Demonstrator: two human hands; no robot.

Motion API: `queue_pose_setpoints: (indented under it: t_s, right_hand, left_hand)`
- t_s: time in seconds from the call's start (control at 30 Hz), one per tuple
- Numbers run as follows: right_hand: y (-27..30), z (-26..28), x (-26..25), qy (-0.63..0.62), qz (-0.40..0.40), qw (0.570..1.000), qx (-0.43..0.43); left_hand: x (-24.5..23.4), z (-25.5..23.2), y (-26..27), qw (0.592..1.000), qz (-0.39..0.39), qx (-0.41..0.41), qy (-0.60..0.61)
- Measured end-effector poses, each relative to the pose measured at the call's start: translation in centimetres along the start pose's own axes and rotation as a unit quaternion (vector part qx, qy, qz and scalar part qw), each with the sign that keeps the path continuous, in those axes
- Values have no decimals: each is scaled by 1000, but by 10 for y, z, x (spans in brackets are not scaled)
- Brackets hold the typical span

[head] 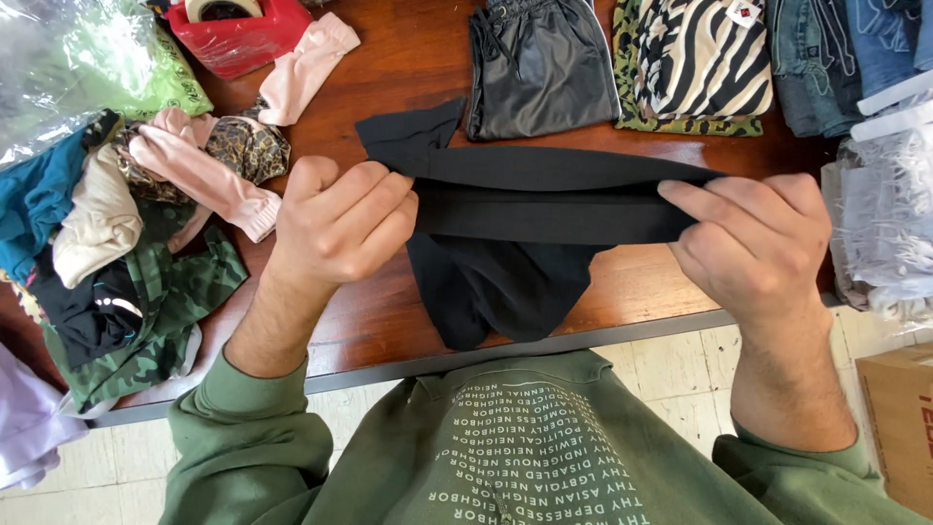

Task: The person folds a zebra-print top and a pair of black shorts on a wooden table.

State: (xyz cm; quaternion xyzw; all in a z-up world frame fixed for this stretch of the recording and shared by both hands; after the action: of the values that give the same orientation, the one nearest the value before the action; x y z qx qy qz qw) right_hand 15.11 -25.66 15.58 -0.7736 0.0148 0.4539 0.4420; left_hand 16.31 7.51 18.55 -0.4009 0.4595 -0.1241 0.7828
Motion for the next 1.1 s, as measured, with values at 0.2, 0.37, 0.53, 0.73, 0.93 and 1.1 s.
queue_pose_setpoints:
  t_s: [0.2, 0.37, 0.53, 0.73, 0.93, 1.1]
  right_hand:
    - [1, 13, -18, 9, -79, 995, -52]
    - [5, 18, -23, 1, -100, 993, -67]
    - [12, 21, -24, -23, -91, 994, -48]
    - [36, 24, -6, -127, -70, 989, 42]
    - [30, 40, 2, -165, -18, 985, 57]
    - [73, 36, 22, -190, 47, 971, 136]
  left_hand:
    - [-6, -13, 1, 997, -13, 45, -62]
    - [-5, -16, 9, 1000, -1, 28, -5]
    - [3, -21, 29, 999, -27, 6, 24]
    - [34, -4, 70, 944, 15, -213, 253]
    - [127, -42, 140, 667, 190, -491, 527]
    - [168, -89, 181, 648, 226, -569, 453]
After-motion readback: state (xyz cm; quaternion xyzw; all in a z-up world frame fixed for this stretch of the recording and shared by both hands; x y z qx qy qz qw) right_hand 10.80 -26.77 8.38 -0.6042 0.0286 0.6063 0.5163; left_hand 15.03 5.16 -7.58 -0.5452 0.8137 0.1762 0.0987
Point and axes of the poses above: each hand's wrist, its own y-axis away from the middle knuckle, its own x-axis out of the palm, z = x × y, the point moved 9 cm from there along -y, towards the middle knuckle, and after that the axes turned 6 degrees about y, right-handed, at the moved point
